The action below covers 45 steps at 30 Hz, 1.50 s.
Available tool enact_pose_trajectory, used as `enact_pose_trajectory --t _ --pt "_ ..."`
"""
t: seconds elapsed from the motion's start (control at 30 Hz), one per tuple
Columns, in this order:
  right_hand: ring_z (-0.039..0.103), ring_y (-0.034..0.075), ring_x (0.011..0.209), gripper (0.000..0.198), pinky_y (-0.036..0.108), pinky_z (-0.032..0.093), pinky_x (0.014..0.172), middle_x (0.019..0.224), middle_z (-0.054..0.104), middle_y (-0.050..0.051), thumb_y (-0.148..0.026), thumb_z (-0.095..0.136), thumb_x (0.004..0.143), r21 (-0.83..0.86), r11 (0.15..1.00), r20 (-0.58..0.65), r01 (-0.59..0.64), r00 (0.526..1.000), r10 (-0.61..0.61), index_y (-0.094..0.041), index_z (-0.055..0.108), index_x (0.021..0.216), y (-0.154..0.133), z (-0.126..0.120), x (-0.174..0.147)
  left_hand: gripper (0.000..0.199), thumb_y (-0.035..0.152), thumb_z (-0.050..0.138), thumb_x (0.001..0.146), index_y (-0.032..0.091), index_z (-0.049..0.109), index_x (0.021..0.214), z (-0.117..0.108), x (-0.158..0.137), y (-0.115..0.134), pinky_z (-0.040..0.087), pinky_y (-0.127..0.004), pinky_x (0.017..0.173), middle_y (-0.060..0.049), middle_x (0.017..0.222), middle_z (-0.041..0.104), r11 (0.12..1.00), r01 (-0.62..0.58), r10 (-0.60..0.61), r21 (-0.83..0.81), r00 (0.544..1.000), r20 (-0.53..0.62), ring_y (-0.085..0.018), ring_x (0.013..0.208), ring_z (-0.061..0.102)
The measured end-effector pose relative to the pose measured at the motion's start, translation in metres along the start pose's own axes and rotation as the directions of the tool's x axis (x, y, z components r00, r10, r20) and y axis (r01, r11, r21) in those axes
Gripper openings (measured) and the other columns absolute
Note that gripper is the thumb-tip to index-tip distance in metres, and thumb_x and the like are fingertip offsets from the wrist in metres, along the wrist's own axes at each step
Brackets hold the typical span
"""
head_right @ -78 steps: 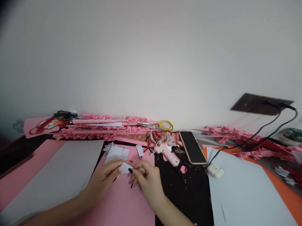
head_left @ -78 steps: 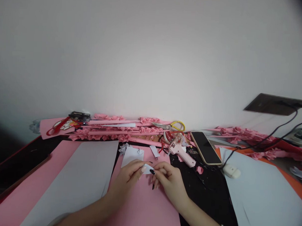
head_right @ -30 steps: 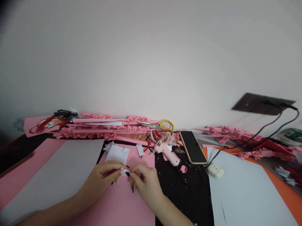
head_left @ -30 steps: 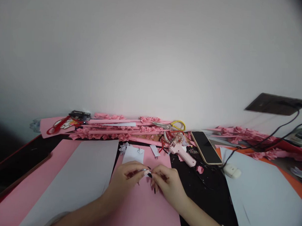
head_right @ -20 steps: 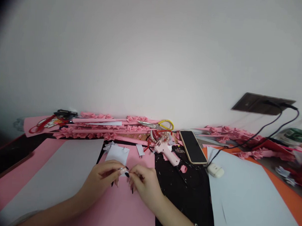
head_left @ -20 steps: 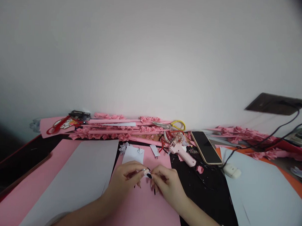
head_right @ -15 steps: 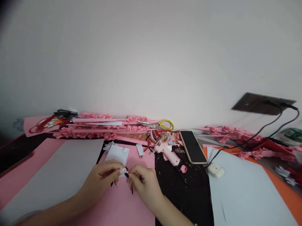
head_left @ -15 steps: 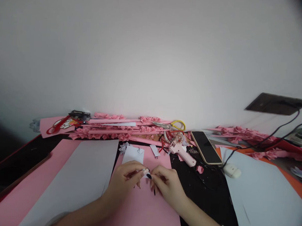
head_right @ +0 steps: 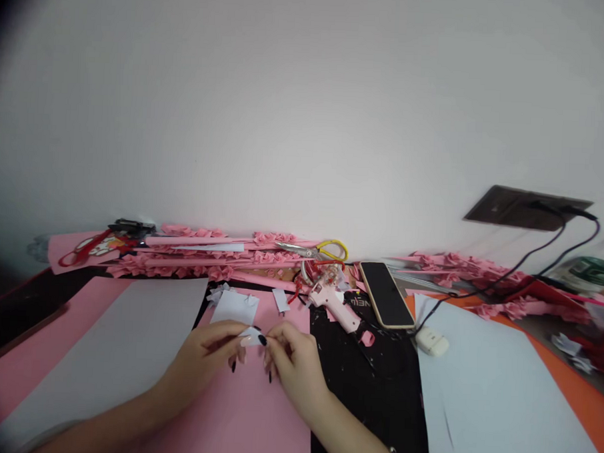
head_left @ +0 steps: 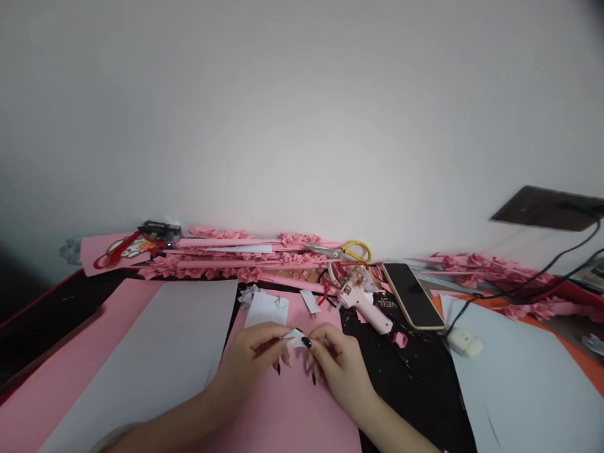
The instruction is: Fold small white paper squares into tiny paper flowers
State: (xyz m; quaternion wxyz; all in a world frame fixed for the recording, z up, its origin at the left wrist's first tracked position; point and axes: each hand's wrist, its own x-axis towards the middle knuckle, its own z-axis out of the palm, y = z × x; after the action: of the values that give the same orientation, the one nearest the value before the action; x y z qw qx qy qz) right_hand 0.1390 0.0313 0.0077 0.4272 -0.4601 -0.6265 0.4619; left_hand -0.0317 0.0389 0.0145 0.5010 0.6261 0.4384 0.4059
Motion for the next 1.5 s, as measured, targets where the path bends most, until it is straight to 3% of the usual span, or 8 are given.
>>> enact_pose_trajectory --t 0.23,0.57,0.87,1.07,1.23,1.5 --pt "0.042 0.007 0.034 0.02 0.018 0.033 0.037 0.05 0.053 -0.004 -0.03 0.045 0.089 0.018 1.0 -0.011 -0.006 1.0 0.006 -0.018 0.048 0.073 0.004 -0.001 0.0 0.029 0.027 0.058 0.078 0.02 0.068 0.104 0.0 -0.001 0.001 0.053 -0.027 0.069 -0.004 0.089 0.073 0.989 0.126 -0.131 -0.081 0.99 -0.055 -0.018 0.075 0.064" --pt "0.043 0.006 0.033 0.021 0.017 0.033 0.036 0.051 0.054 -0.004 -0.032 0.049 0.086 0.13 0.991 -0.025 -0.034 0.999 0.037 -0.016 0.05 0.072 0.004 -0.002 0.004 0.033 0.041 0.064 0.076 0.018 0.071 0.098 0.0 0.004 -0.007 0.052 -0.028 0.077 -0.009 0.098 0.071 0.826 0.338 -0.315 -0.451 0.941 0.127 -0.022 0.089 0.067" --pt "0.044 0.006 0.033 0.018 0.017 0.034 0.034 0.051 0.055 -0.004 -0.032 0.051 0.085 0.208 0.977 -0.031 -0.039 0.998 0.047 -0.016 0.051 0.075 0.008 -0.002 0.004 0.029 0.04 0.066 0.074 0.022 0.072 0.096 -0.002 0.004 -0.011 0.052 -0.026 0.075 -0.007 0.101 0.071 0.812 0.387 -0.335 -0.437 0.922 0.194 -0.023 0.099 0.064" --pt "0.046 0.008 0.04 0.012 0.018 0.038 0.041 0.054 0.053 -0.006 -0.025 0.055 0.083 0.098 0.995 -0.059 0.025 0.998 -0.019 -0.02 0.044 0.083 0.004 -0.003 0.001 0.032 0.04 0.066 0.074 0.022 0.07 0.101 -0.002 0.005 -0.01 0.053 -0.027 0.075 -0.007 0.103 0.07 0.805 0.379 -0.35 -0.456 0.925 0.15 -0.023 0.096 0.065" --pt "0.051 0.011 0.052 0.01 0.021 0.042 0.05 0.064 0.056 -0.002 -0.023 0.055 0.083 0.028 0.997 -0.05 0.07 0.996 -0.068 -0.02 0.046 0.081 0.002 -0.003 0.0 0.036 0.042 0.065 0.074 0.02 0.069 0.102 -0.002 0.004 -0.009 0.053 -0.029 0.078 -0.008 0.107 0.069 0.83 0.369 -0.35 -0.418 0.928 0.124 -0.024 0.096 0.065" --pt "0.05 0.011 0.048 0.014 0.022 0.041 0.048 0.059 0.056 -0.001 -0.026 0.051 0.086 0.001 0.999 -0.081 0.048 0.996 -0.048 -0.018 0.051 0.074 0.006 -0.004 0.002 0.034 0.042 0.063 0.076 0.02 0.069 0.102 -0.003 0.004 -0.006 0.053 -0.033 0.079 -0.008 0.107 0.069 0.872 0.344 -0.326 -0.349 0.939 0.113 -0.025 0.096 0.065"
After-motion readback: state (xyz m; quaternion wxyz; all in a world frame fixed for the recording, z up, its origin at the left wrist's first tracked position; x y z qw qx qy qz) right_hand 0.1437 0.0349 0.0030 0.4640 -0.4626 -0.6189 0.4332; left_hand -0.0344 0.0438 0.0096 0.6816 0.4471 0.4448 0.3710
